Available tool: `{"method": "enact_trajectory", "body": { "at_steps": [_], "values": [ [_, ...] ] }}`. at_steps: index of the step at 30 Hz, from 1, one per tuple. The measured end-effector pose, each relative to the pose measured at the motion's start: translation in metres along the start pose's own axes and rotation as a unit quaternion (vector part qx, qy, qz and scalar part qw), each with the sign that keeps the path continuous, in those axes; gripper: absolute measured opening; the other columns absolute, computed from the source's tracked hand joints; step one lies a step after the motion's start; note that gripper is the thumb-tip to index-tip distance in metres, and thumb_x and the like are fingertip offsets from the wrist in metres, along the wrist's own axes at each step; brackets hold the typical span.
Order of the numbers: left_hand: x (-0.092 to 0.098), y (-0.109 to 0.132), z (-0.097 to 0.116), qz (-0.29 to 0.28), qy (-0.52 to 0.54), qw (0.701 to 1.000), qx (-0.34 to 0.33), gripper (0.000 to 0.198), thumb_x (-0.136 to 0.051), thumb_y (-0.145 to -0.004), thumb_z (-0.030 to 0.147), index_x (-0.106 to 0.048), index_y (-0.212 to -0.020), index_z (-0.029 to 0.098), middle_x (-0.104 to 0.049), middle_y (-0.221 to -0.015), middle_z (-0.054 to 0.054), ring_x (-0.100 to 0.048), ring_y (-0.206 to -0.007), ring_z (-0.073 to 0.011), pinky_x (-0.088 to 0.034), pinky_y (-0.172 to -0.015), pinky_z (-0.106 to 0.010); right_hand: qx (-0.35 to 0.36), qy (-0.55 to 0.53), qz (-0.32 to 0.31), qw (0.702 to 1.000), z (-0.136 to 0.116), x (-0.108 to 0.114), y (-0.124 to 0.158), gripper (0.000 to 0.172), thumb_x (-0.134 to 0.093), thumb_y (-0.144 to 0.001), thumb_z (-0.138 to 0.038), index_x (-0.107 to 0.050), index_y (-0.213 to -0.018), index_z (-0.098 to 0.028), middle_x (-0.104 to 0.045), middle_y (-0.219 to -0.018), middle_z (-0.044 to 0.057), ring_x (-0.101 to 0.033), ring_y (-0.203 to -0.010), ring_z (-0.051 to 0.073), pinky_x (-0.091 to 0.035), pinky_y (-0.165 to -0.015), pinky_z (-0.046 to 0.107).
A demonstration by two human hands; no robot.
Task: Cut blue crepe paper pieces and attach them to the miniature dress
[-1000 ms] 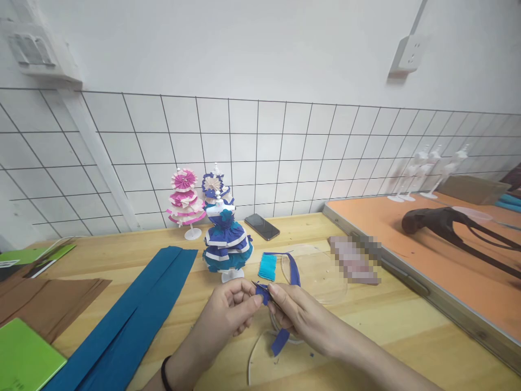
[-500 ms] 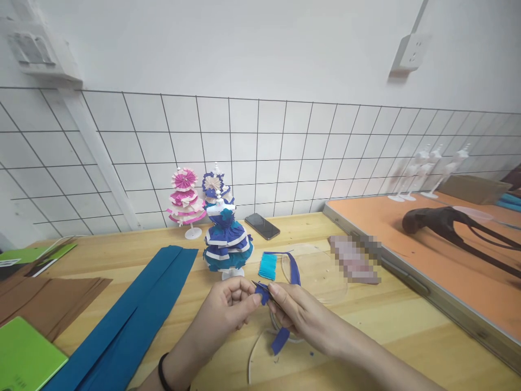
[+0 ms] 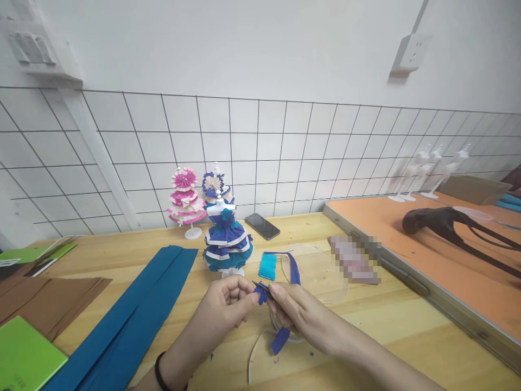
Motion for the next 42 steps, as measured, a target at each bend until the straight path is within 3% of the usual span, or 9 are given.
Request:
{"method": "enact_trajectory", "body": {
  "at_steps": [23, 32, 42],
  "values": [
    [0.0048, 0.0001, 0.0023, 0.013, -0.037, 0.999, -0.02, 0.015, -0.057, -0.071, 0.028, -0.053, -0.064, 0.015, -0.045, -0.057, 0.005, -0.032, -0.045, -0.0051, -0.025, -0.04, -0.017, 0.01, 0.006, 0.001, 1.0, 0.0031, 0.0008, -0.0008, 0.043, -0.017, -0.089, -0.046, -0.034, -0.062, -0.018, -0.03, -0.053, -0.006, -0.027, -0.047, 0.007, -0.025, -0.045, 0.019],
    [0.0048, -0.0008, -0.0013, 0.002, -0.033, 0.999, -0.024, 0.016, -0.054, -0.072, 0.03, -0.053, -0.066, 0.015, -0.048, -0.062, 0.002, -0.039, -0.048, -0.0072, -0.034, -0.041, -0.018, 0.003, -0.007, -0.005, 1.0, 0.0025, 0.0001, 0.0007, 0.041, -0.017, -0.089, -0.047, -0.034, -0.064, -0.018, -0.029, -0.054, -0.006, -0.026, -0.048, 0.008, -0.024, -0.045, 0.019],
    [0.0038, -0.0008, -0.0015, -0.01, -0.03, 1.0, -0.001, 0.014, -0.056, -0.069, 0.027, -0.052, -0.064, 0.015, -0.05, -0.058, 0.002, -0.041, -0.047, -0.0072, -0.034, -0.041, -0.018, -0.008, -0.008, -0.012, 1.0, 0.0039, -0.0013, 0.0008, 0.042, -0.018, -0.089, -0.049, -0.035, -0.064, -0.018, -0.029, -0.055, -0.006, -0.026, -0.049, 0.008, -0.025, -0.046, 0.019]
  ]
}}
Point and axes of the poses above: each hand's wrist, its own y-axis away from the middle knuckle, its own x-axis out of the back of the hand, z = x × y, the point moved 3 cm from there along -y, towards the middle knuckle
